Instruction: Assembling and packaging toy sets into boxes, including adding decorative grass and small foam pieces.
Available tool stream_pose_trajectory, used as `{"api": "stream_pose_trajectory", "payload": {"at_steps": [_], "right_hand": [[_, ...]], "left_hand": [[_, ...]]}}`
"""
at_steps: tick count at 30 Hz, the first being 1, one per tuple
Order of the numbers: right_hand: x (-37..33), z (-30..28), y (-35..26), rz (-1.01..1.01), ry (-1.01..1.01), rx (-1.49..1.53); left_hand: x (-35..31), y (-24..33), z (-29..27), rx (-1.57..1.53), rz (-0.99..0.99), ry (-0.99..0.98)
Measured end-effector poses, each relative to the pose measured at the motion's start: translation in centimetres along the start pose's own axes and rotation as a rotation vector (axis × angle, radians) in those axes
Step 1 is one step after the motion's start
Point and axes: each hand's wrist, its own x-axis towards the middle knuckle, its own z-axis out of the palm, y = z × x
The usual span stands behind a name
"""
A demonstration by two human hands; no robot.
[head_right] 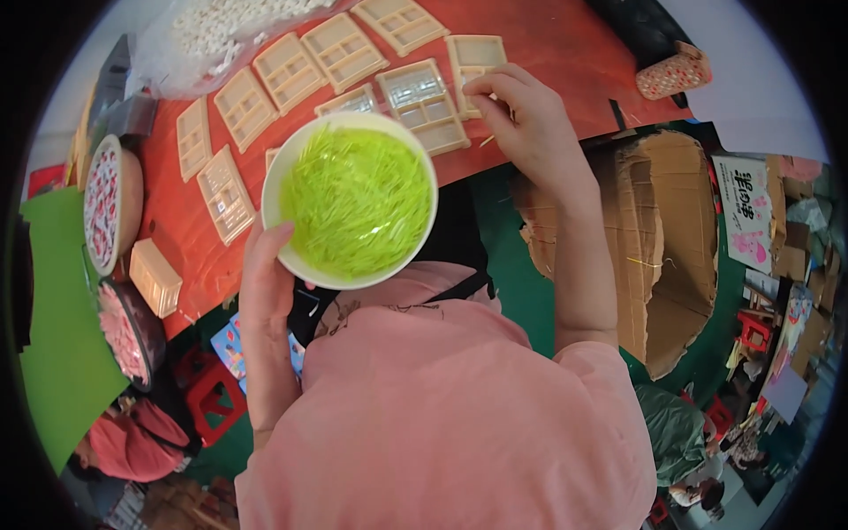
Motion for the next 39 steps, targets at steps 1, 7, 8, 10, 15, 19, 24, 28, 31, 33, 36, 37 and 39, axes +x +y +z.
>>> {"api": "stream_pose_trajectory", "payload": {"at_steps": [1, 7, 8, 10, 15, 19, 24, 28, 31, 33, 36, 37, 39], "right_hand": [[-0.1, -0.2, -2.7, -0.004, -0.035, 0.106], [-0.1, 3.3, -6.6, -0.371, -0.248, -0.341], [-0.1, 3.6, -6.5, -0.365, -0.275, -0.426], [-0.3, 3.2, -6.3, -0.383, -0.28, -0.392], [-1.2, 2.5, -7.0, -0.345, -0.243, -0.291], [-1.4, 3.8, -6.7, -0.353, -0.35, -0.292], [-2.3, 4.5, -7.5, -0.445, -0.266, -0.318], [-3.2, 5.0, -8.3, -0.37, -0.279, -0.364], [-3.6, 5.9, -8.4, -0.352, -0.27, -0.356], [-3.7, 6.3, -8.6, -0.34, -0.24, -0.341], [-3.8, 6.5, -9.2, -0.411, -0.121, -0.264], [-3.6, 6.7, -9.6, -0.387, -0.2, -0.2], [-3.3, 7.4, -10.0, -0.39, -0.287, -0.108]], "left_hand": [[0.2, 0.1, 0.4, 0.01, 0.008, -0.002], [1.0, 0.3, 2.6, 0.047, -0.013, -0.025], [1.0, 0.3, 2.7, 0.053, -0.011, -0.023], [1.1, 0.2, 2.7, 0.04, -0.014, -0.016], [0.9, -0.1, 2.4, 0.008, 0.011, 0.002], [0.8, -0.7, 2.2, 0.063, 0.044, 0.011], [0.7, -1.6, 1.7, 0.048, 0.022, -0.043], [1.1, -1.8, 1.1, 0.085, 0.02, 0.002], [0.8, -1.8, 0.7, 0.146, 0.015, 0.019], [0.7, -1.8, 0.7, 0.129, 0.029, 0.063], [0.0, -1.6, 0.3, 0.132, 0.024, 0.099], [-0.1, -1.7, -0.1, 0.123, 0.015, 0.092], [0.4, -2.2, -0.6, 0.113, 0.019, 0.041]]}}
